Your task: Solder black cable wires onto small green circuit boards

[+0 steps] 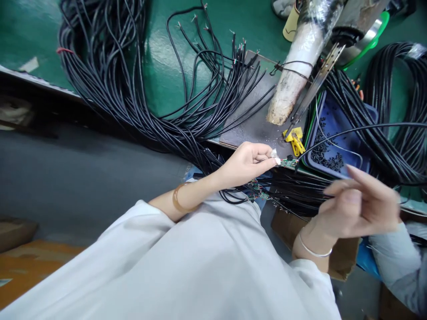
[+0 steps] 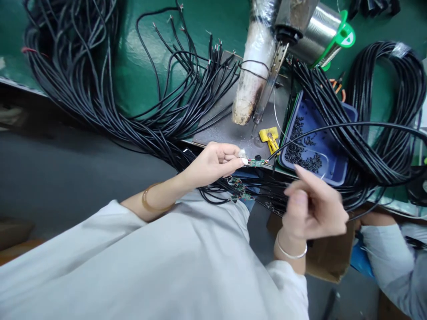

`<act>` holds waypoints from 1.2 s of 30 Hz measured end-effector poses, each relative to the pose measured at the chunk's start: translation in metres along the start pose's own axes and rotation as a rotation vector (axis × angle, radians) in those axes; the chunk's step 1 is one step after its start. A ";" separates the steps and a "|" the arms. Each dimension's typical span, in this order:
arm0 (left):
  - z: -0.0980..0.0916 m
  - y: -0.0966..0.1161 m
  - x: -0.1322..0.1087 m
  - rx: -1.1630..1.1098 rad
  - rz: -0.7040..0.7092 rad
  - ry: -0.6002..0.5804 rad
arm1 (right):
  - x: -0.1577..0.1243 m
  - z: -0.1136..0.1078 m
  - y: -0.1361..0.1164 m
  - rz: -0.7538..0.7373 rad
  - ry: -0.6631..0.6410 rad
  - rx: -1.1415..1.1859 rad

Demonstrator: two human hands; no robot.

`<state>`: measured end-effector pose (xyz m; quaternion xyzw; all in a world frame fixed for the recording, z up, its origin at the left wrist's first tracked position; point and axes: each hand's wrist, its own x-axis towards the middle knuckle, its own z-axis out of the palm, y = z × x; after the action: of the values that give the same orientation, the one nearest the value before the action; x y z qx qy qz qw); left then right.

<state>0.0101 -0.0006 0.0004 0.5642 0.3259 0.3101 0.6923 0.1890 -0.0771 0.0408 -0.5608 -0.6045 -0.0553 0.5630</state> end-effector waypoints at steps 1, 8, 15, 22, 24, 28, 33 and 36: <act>-0.002 0.000 0.002 -0.062 -0.047 -0.010 | -0.001 0.000 -0.003 0.045 0.073 0.080; -0.009 0.001 0.014 -0.332 -0.191 -0.019 | -0.021 0.008 -0.001 0.140 -0.031 -0.016; -0.008 0.007 0.020 -0.317 -0.219 0.039 | -0.033 0.037 0.021 0.158 -0.214 0.035; -0.007 0.011 0.026 -0.315 -0.149 0.114 | -0.025 0.047 0.023 0.211 -0.174 0.041; -0.006 0.011 0.028 -0.309 -0.147 0.125 | -0.024 0.049 0.024 0.221 -0.174 0.051; -0.007 0.010 0.028 -0.312 -0.147 0.118 | -0.023 0.053 0.024 0.240 -0.143 0.102; -0.008 0.011 0.030 -0.330 -0.147 0.117 | -0.019 0.054 0.022 0.251 -0.127 0.115; -0.008 0.012 0.031 -0.335 -0.158 0.112 | -0.016 0.053 0.020 0.222 -0.151 0.050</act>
<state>0.0215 0.0303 0.0077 0.3957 0.3510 0.3356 0.7795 0.1671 -0.0427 -0.0014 -0.6126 -0.5807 0.0649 0.5323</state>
